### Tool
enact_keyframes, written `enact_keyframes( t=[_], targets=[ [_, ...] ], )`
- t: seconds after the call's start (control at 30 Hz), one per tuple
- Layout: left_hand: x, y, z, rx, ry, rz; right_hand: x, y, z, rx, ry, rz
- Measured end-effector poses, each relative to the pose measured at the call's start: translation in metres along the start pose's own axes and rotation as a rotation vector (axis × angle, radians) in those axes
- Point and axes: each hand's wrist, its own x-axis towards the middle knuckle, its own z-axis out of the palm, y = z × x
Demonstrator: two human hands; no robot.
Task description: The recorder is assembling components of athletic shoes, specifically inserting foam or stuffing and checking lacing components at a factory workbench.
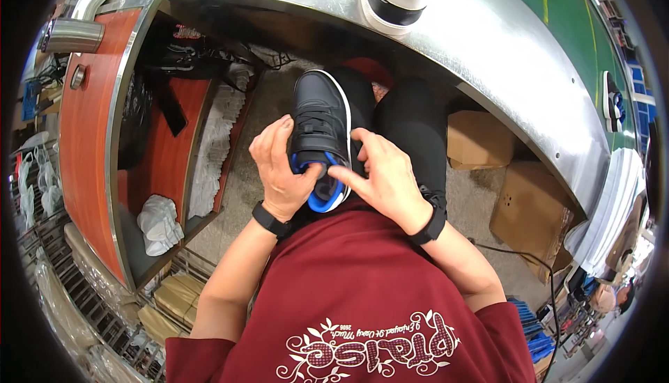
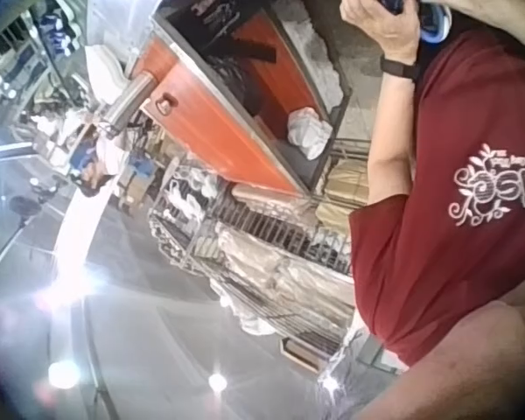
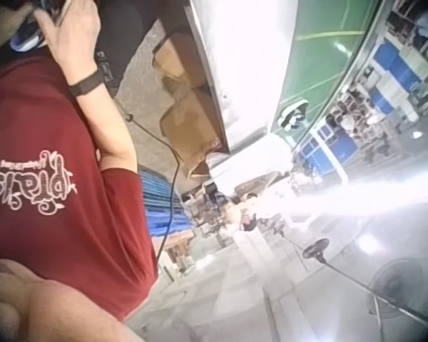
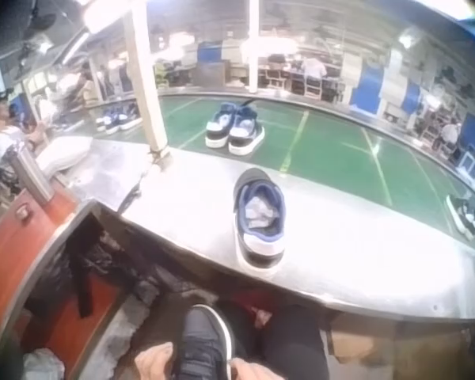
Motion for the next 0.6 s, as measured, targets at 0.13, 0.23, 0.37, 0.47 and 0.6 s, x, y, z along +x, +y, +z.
enact_keyframes(
  t=[0.13, 0.23, 0.37, 0.47, 0.6],
  targets=[
    [0.008, 0.009, 0.004, -0.051, -0.029, 0.031, -0.012, 0.002, 0.018, -0.370, 0.044, -0.216],
    [0.009, 0.012, 0.004, -0.072, -0.052, 0.054, -0.015, 0.011, 0.023, -0.350, 0.063, -0.210],
    [0.013, 0.021, 0.004, -0.089, -0.121, 0.014, -0.017, 0.020, 0.021, -0.166, 0.086, -0.187],
    [0.015, 0.026, -0.009, -0.274, -0.062, 0.096, -0.016, 0.032, -0.002, -0.036, 0.061, -0.139],
    [0.026, 0.031, -0.022, -0.378, 0.062, 0.000, -0.020, 0.029, -0.077, 0.037, 0.030, -0.209]
  ],
)
